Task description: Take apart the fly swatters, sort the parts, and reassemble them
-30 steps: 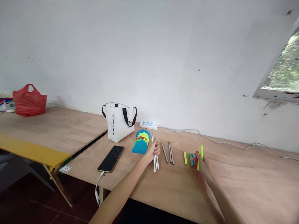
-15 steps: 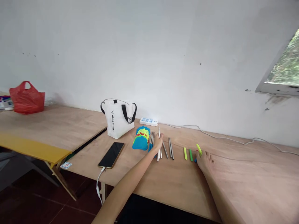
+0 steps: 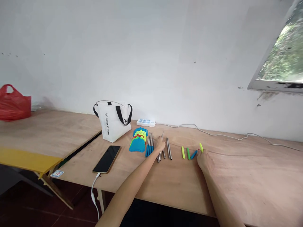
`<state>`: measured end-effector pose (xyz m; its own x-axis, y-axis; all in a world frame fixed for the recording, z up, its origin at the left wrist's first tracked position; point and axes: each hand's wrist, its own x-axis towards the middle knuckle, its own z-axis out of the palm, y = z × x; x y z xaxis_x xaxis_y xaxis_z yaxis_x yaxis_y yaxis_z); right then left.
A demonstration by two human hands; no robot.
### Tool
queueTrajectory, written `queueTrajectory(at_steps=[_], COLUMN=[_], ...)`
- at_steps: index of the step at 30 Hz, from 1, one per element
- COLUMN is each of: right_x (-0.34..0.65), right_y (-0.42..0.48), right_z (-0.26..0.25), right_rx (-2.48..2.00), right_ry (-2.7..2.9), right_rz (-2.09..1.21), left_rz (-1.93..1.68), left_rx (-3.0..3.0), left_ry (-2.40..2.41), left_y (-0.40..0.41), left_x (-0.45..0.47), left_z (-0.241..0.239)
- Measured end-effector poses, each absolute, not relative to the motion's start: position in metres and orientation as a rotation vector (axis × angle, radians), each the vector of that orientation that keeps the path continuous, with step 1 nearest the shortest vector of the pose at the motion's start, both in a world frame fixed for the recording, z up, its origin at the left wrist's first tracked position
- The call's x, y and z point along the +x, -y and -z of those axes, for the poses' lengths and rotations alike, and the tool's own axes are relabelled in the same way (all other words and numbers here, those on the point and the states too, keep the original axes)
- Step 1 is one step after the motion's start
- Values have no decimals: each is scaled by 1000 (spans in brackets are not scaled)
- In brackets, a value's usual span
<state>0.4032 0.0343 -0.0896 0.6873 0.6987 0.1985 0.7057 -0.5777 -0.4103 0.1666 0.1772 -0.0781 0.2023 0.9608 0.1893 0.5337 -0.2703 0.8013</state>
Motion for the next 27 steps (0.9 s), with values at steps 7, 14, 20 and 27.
queueTrajectory(at_steps=[7,14,20,27], right_x=[400,402,400,402], right_y=[-44,-41,-35,-34], right_z=[91,90,90,89], right_rx=[-2318,-2390,-2418,-2262], right_ry=[1322,1208,1129,1267], right_rz=[-49,53,66,4], left_rz=[-932,-930,-1001,-1039], left_rx=[2039,2162,2221,2278], left_ry=[-1342,-1321,-1296,-1133], left_y=[-176,-175,-166,-142], left_x=[166,161,156,140], left_z=[90,89,74,52])
